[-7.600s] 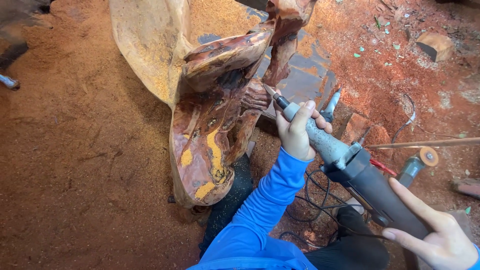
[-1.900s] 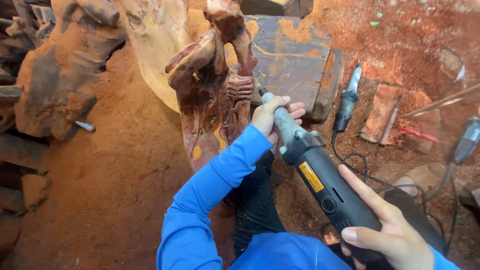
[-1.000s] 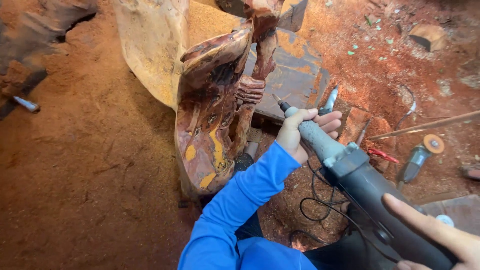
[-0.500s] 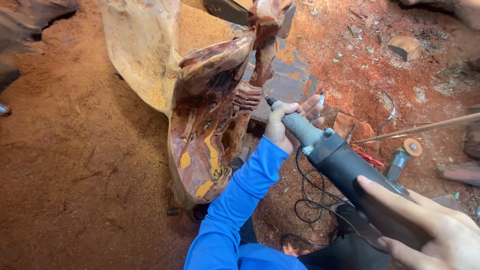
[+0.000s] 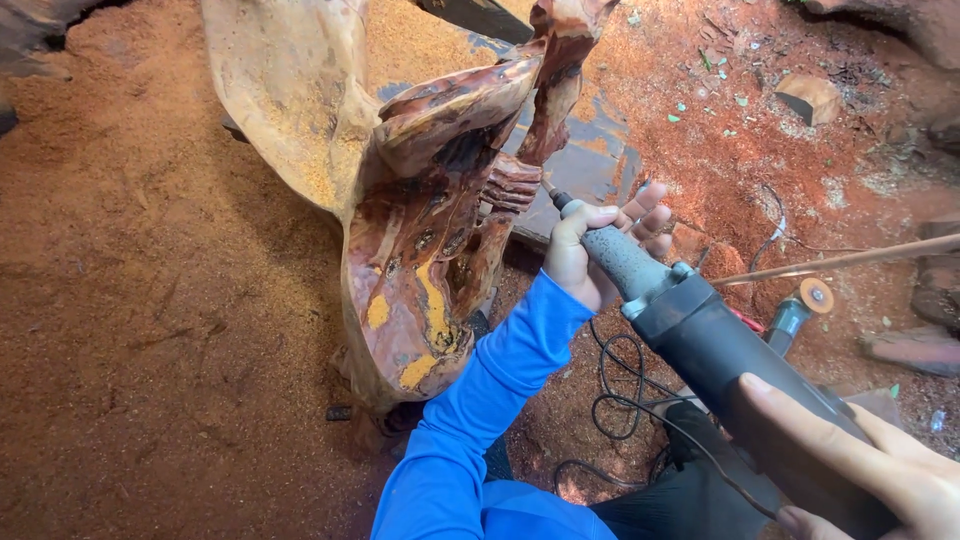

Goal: Using a power carving tool to shape and detail a large wooden sculpture.

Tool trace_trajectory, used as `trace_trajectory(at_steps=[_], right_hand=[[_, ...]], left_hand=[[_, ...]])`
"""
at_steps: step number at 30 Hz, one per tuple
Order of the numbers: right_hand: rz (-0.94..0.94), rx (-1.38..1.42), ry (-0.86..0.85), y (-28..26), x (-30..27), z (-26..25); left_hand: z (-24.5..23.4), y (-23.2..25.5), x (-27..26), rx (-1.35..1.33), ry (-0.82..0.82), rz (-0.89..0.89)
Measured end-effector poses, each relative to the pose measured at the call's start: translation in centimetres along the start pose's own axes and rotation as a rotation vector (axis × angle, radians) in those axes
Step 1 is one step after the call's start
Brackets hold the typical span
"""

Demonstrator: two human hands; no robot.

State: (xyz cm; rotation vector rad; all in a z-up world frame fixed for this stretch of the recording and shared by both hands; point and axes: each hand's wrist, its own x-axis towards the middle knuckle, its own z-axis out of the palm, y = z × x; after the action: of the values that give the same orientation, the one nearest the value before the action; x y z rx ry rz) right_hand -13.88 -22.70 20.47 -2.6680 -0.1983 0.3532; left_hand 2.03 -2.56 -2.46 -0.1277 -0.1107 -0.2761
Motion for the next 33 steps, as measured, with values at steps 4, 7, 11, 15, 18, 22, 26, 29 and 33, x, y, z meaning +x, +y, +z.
trace_trajectory(at_steps=[4,7,11,15,18,22,26,29,33], right_hand=[[0.013,-0.020,-0.016,0.0,-0.2,-0.2],[0.038,-0.052,-0.074,0.5,-0.2,-0.4],[0.065,-0.079,-0.129,1.0,-0.2,-0.5],[0.096,-0.075,-0.144,1.2,-0.6,-0.4],[0.114,-0.076,-0.151,0.9,-0.7,-0.5],[0.084,-0.089,-0.153,1.4,-0.8,-0.3],[0.127,-0.062,-0.156,0.6,-1.0,-0.4],[0.134,-0.054,-0.167,0.9,-1.0,-0.3],[0.185,-0.060,-0.173,1.3,-1.0,-0.1]], left_hand=[[0.2,-0.2,-0.1,0.013,0.058,0.019],[-0.3,-0.2,0.0,-0.004,0.058,0.004],[0.4,-0.2,-0.4,0.017,0.076,0.011],[0.9,-0.3,-0.6,0.017,0.050,0.013],[1.0,-0.3,-0.7,0.022,0.043,0.021],[0.9,-0.4,-0.8,0.044,0.081,0.022],[0.8,-0.4,-0.9,0.024,0.065,0.012],[1.1,-0.4,-1.0,0.043,0.112,0.009],[0.6,-0.1,-1.0,0.030,0.002,-0.002]])
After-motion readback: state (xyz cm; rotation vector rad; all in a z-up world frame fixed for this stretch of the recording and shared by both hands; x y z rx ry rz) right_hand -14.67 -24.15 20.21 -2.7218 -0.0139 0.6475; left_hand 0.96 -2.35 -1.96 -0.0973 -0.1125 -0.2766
